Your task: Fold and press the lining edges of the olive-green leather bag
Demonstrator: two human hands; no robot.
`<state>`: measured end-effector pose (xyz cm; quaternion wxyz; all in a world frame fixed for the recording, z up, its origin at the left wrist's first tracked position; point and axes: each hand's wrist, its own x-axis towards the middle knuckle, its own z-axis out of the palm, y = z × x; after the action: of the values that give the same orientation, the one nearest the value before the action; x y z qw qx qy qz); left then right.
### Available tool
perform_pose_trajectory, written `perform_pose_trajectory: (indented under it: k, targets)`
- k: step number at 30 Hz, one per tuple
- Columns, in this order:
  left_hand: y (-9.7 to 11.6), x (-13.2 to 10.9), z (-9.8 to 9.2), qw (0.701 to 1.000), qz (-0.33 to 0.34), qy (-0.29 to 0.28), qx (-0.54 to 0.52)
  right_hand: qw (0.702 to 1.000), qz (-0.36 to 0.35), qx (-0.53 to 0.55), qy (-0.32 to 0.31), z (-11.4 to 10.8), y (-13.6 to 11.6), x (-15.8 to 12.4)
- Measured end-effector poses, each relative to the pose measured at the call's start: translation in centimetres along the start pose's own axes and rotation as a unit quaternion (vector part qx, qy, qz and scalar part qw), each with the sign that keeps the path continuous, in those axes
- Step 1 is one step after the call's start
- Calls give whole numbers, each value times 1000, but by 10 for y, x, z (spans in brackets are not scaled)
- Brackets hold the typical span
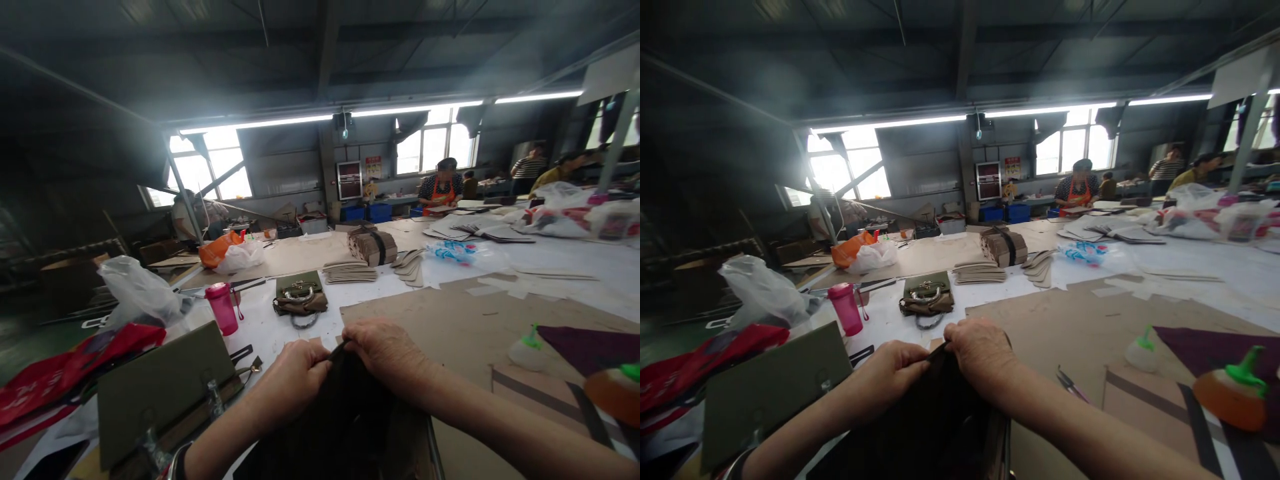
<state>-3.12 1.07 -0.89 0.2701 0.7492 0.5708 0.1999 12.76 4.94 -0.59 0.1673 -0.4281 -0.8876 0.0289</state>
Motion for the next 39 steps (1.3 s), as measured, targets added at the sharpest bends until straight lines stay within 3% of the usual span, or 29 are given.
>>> perform_pose_trajectory:
  k: [6,11,14,17,19,24,27,35,39]
  targets:
    - [7,10,1,995,-19,-69,-68,1000,-20,-19,0,2,2,0]
    - [0,22,10,1000,13,9,8,1000,-20,-14,6,3,4,-1]
    - [-6,25,13,999,26,39,16,997,-52,-14,48,3,7,-10]
    - [-4,23,14,999,27,41,10,990,-63,-43,121,6,17,-22]
    - [2,21,14,999,30,29,-5,989,-30,-54,133,10,28,-29]
    - [14,21,13,997,60,31,-36,998,53,-3,20,10,46,-39]
    - [12,24,13,996,68,30,-48,996,78,37,-13,4,48,-40]
    - [-4,35,14,997,40,30,-66,992,57,107,-21,5,54,-32]
    - [-7,40,14,996,23,27,-82,991,33,132,8,14,59,-28]
